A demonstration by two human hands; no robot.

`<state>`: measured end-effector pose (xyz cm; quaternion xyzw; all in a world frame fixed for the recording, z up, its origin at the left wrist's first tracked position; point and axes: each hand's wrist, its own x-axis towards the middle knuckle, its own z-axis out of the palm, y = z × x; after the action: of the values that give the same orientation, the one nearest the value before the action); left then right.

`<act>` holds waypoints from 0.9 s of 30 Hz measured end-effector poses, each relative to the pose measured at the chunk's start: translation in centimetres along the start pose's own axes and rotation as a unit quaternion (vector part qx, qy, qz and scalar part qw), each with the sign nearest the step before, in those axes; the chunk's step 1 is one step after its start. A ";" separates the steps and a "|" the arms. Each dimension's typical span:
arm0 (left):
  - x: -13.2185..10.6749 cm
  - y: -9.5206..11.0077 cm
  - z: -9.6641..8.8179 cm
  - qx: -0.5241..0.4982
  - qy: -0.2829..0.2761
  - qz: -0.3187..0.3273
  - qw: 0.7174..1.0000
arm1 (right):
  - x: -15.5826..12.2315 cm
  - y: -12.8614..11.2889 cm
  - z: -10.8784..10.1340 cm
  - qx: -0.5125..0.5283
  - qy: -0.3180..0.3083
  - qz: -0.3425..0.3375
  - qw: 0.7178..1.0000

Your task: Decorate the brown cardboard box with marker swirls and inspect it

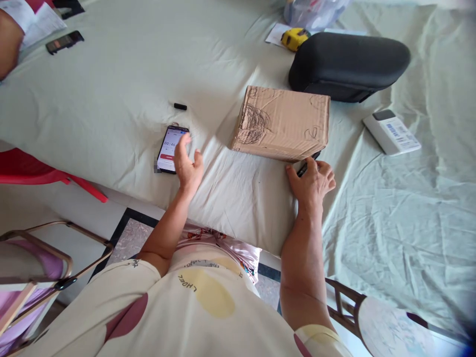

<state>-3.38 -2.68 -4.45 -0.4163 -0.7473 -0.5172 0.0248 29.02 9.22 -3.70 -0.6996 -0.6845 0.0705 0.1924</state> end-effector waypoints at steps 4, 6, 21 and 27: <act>1.1 -1.8 -4.3 0.129 0.032 -0.104 0.986 | 0.1 0.3 0.6 0.018 0.008 -0.011 1.000; 1.6 -2.0 -5.8 0.198 0.005 -0.145 0.969 | 0.3 0.6 0.8 0.036 0.014 -0.012 0.999; 0.5 0.2 -5.5 0.256 -0.056 -0.158 0.952 | -0.7 -1.1 -2.3 0.310 0.220 -0.062 0.923; -2.1 3.2 -4.0 0.127 -0.026 -0.191 0.973 | -2.5 -3.8 -0.8 0.338 0.171 -0.085 0.921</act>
<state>-1.54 -6.73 -1.18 -0.2726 -0.8730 -0.4023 -0.0416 25.67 6.53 -2.01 -0.5335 -0.6332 0.1603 0.5373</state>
